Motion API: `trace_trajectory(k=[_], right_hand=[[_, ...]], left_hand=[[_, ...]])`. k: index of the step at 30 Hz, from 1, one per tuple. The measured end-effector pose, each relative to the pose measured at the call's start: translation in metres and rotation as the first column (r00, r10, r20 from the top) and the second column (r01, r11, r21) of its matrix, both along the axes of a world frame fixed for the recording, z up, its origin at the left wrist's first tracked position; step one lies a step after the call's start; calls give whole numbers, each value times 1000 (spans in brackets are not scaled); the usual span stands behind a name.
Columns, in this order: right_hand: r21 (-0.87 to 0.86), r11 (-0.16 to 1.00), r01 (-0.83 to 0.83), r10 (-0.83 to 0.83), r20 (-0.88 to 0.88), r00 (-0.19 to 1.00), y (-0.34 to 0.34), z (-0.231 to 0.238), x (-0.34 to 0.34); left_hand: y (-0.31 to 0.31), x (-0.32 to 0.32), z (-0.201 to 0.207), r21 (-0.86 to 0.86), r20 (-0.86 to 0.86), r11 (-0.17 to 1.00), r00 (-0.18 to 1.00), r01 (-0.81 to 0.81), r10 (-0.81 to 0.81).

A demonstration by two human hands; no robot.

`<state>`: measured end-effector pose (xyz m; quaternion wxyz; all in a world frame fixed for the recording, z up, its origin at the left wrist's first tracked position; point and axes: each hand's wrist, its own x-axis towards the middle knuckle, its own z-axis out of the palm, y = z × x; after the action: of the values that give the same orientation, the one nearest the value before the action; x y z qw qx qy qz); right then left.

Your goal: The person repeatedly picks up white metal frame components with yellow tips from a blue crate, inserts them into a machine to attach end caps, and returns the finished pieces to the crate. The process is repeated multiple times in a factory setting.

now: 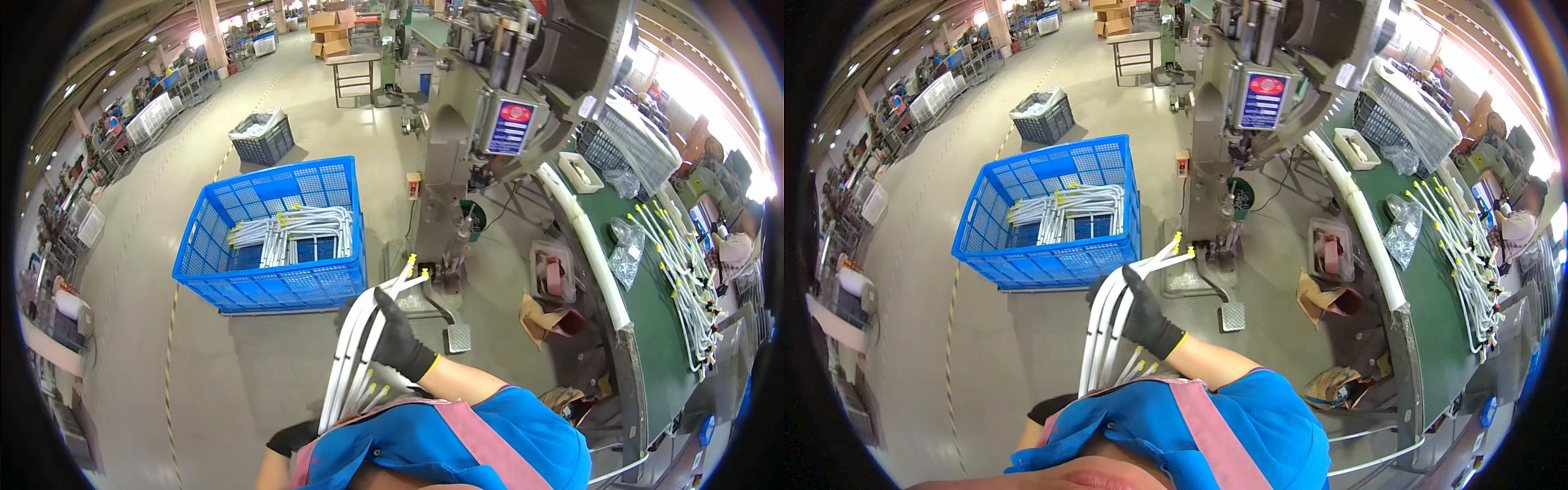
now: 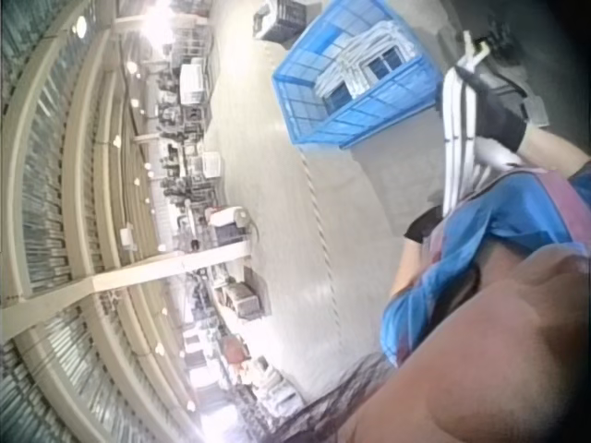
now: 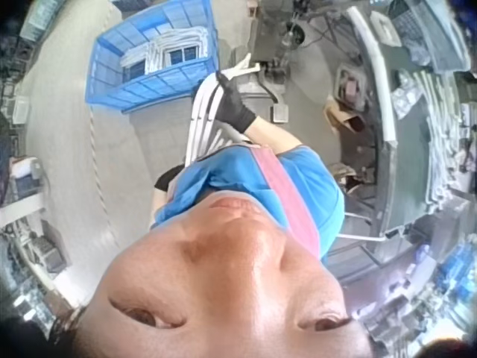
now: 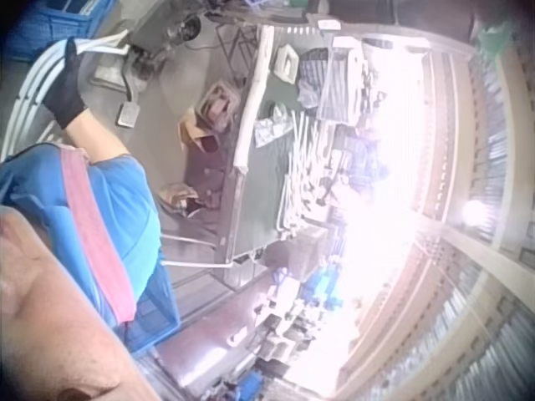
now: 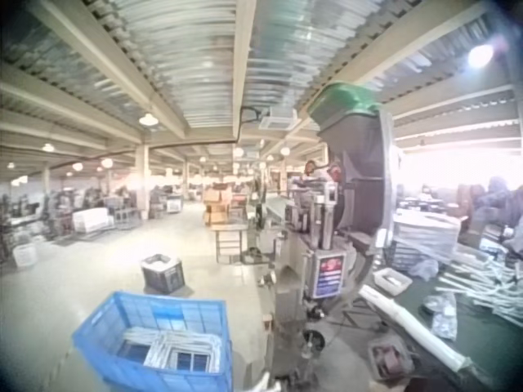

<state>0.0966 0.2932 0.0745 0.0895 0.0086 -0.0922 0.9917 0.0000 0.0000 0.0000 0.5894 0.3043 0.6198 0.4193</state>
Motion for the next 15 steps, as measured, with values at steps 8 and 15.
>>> trace_trajectory(k=[8,15], right_hand=[[516,784,-345,396,12,918,-22,-18,97],[945,314,-94,518,-88,851,53,-43,190]], left_hand=[[130,46,6,86,611,975,784,-204,110],[200,144,38,-25,499,995,861,-95,95]])
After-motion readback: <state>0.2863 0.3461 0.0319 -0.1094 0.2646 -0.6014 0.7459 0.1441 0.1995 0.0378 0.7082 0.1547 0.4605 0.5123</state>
